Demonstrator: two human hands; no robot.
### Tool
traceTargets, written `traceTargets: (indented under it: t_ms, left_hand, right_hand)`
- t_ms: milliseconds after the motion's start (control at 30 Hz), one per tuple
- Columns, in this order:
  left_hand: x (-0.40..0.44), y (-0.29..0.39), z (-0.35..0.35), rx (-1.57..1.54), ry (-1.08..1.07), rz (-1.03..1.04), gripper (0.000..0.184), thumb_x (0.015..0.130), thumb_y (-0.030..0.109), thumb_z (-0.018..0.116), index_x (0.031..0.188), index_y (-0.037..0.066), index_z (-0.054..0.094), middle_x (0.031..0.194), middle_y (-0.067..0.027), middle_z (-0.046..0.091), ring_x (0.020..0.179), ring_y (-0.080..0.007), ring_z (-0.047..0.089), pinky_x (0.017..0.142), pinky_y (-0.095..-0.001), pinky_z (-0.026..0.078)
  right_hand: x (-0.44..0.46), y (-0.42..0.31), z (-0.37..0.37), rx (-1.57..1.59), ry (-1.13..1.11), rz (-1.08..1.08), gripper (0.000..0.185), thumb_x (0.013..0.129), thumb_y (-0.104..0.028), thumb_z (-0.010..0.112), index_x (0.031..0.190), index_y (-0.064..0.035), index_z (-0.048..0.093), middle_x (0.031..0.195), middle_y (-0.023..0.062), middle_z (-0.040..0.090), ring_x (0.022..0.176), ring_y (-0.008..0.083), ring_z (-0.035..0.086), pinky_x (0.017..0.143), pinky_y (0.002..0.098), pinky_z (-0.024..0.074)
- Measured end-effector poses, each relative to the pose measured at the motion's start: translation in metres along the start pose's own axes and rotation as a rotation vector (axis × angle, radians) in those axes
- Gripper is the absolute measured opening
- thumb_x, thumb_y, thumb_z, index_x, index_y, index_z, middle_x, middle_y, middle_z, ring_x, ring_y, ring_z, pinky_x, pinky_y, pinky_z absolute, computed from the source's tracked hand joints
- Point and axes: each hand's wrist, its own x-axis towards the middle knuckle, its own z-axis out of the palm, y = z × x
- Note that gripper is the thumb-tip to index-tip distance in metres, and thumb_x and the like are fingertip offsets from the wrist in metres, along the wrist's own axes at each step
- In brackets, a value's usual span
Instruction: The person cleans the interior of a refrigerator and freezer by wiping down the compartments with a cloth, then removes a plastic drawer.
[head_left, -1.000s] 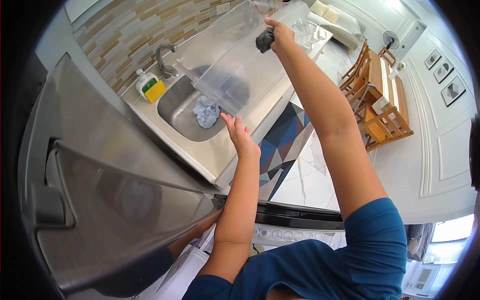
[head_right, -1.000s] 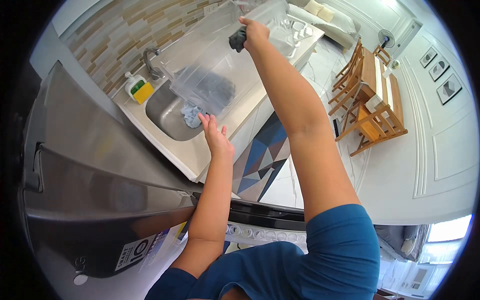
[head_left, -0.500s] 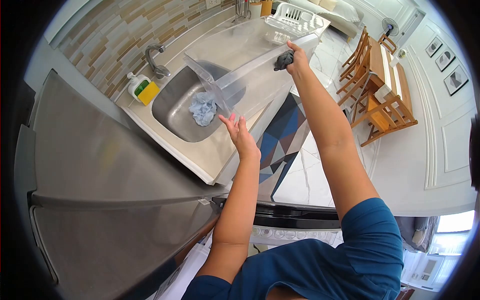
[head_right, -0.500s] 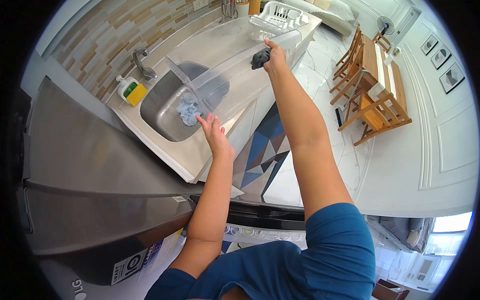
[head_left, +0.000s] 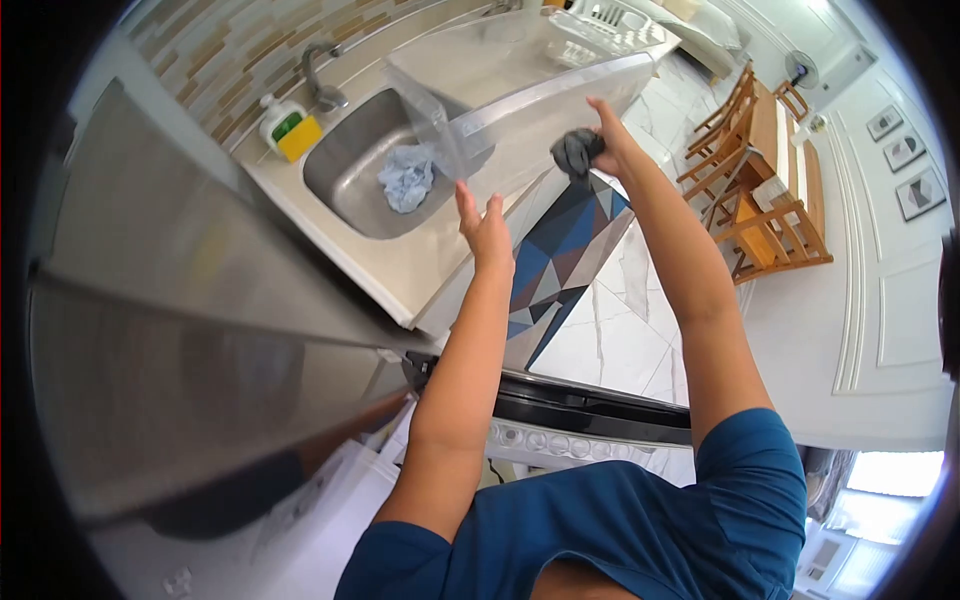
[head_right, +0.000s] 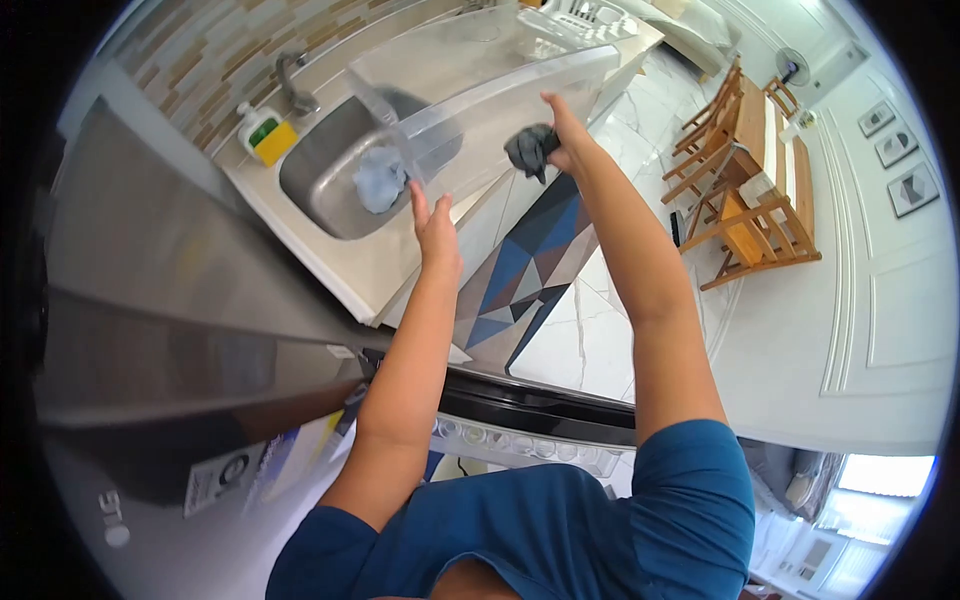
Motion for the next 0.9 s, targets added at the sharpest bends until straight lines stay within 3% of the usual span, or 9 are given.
traceTargets:
  t_ms: [233,333,400,467,500,567,667,733,900]
  left_hand:
    - [-0.006,0.009,-0.001,0.096,-0.031,0.034,0.068,0.082,0.015,0.055,0.142,0.004,0.025,0.146,-0.0182,0.027,0.136,-0.0274,0.027,0.109,-0.0328,0.024]
    - [-0.036,0.017,-0.013,0.076,-0.064,0.053,0.069,0.084,0.02,0.057,0.143,0.005,0.024,0.143,-0.0204,0.033,0.133,-0.0273,0.032,0.107,-0.0316,0.027]
    - [-0.085,0.036,-0.02,-0.153,-0.181,-0.064,0.072,0.085,0.031,0.06,0.142,0.004,0.025,0.135,-0.02,0.043,0.125,-0.0254,0.043,0.103,-0.0301,0.032]
    - [-0.156,0.073,-0.038,-0.311,-0.424,-0.345,0.073,0.085,0.035,0.064,0.143,0.009,0.027,0.13,-0.0091,0.048,0.118,-0.0173,0.044,0.097,-0.0287,0.036]
    - [-0.189,0.063,-0.048,-0.322,-0.374,-0.366,0.073,0.085,0.035,0.064,0.143,0.009,0.027,0.13,-0.0091,0.048,0.118,-0.0173,0.044,0.097,-0.0287,0.036]
    - [-0.236,0.055,-0.066,-0.226,-0.547,-0.003,0.073,0.083,0.027,0.069,0.142,0.008,0.03,0.127,-0.007,0.05,0.113,-0.0128,0.046,0.095,-0.0272,0.038]
    - [-0.294,0.048,-0.118,0.039,-0.435,0.117,0.057,0.082,0.017,0.069,0.133,0.004,0.045,0.114,-0.0064,0.058,0.102,-0.0102,0.053,0.09,-0.0263,0.042]
    - [-0.328,0.043,-0.16,-0.052,-0.406,-0.081,0.05,0.083,0.018,0.068,0.127,0.004,0.052,0.102,-0.0045,0.063,0.09,-0.0091,0.056,0.086,-0.0261,0.044]
    - [-0.381,0.042,-0.259,0.482,-0.401,-0.29,0.049,0.082,0.026,0.069,0.124,0.006,0.056,0.091,-0.0064,0.065,0.083,-0.0092,0.056,0.081,-0.0262,0.045]
  right_hand:
    - [-0.126,0.074,0.009,-0.267,-0.195,-0.143,0.022,0.078,0.001,0.053,0.1,-0.0005,0.056,0.088,0.0076,0.058,0.077,0.0189,0.057,0.074,0.0315,0.0481]
    - [-0.17,0.096,0.004,-0.445,-0.244,-0.236,0.019,0.083,-0.004,0.054,0.102,0.0002,0.055,0.089,0.0061,0.059,0.079,0.0156,0.058,0.074,0.0271,0.047]
    - [-0.205,0.107,0.005,-0.6,-0.253,-0.306,0.02,0.089,-0.015,0.056,0.1,0.0016,0.057,0.088,0.0049,0.061,0.079,0.0109,0.057,0.071,0.0244,0.0459]
    - [-0.239,0.124,0.005,-0.631,-0.168,-0.523,0.028,0.092,-0.024,0.056,0.09,0.0036,0.061,0.075,0.0004,0.059,0.067,0.0075,0.052,0.062,0.0222,0.0434]
    - [-0.261,0.133,0.009,-0.674,-0.149,-0.561,0.031,0.092,-0.026,0.055,0.088,0.004,0.062,0.072,-0.0009,0.059,0.064,0.0065,0.05,0.06,0.0213,0.0419]
    - [-0.29,0.148,0.011,-0.815,-0.138,-0.591,0.034,0.094,-0.028,0.052,0.088,0.0029,0.065,0.068,-0.0016,0.057,0.061,0.006,0.045,0.056,0.0214,0.0384]
    - [-0.35,0.18,0.028,-1.171,-0.169,-0.853,0.033,0.095,-0.028,0.052,0.086,0.0003,0.065,0.065,-0.0018,0.055,0.061,0.0063,0.044,0.055,0.0226,0.0367]
    - [-0.378,0.208,0.034,-1.086,-0.216,-0.835,0.032,0.095,-0.027,0.051,0.085,-0.0004,0.065,0.065,-0.0011,0.055,0.062,0.0065,0.044,0.055,0.023,0.0368]
    - [-0.386,0.296,0.029,-0.754,-0.403,-0.473,0.027,0.094,-0.026,0.052,0.086,-0.0057,0.068,0.069,0.0026,0.059,0.069,0.0062,0.049,0.062,0.0208,0.0399]
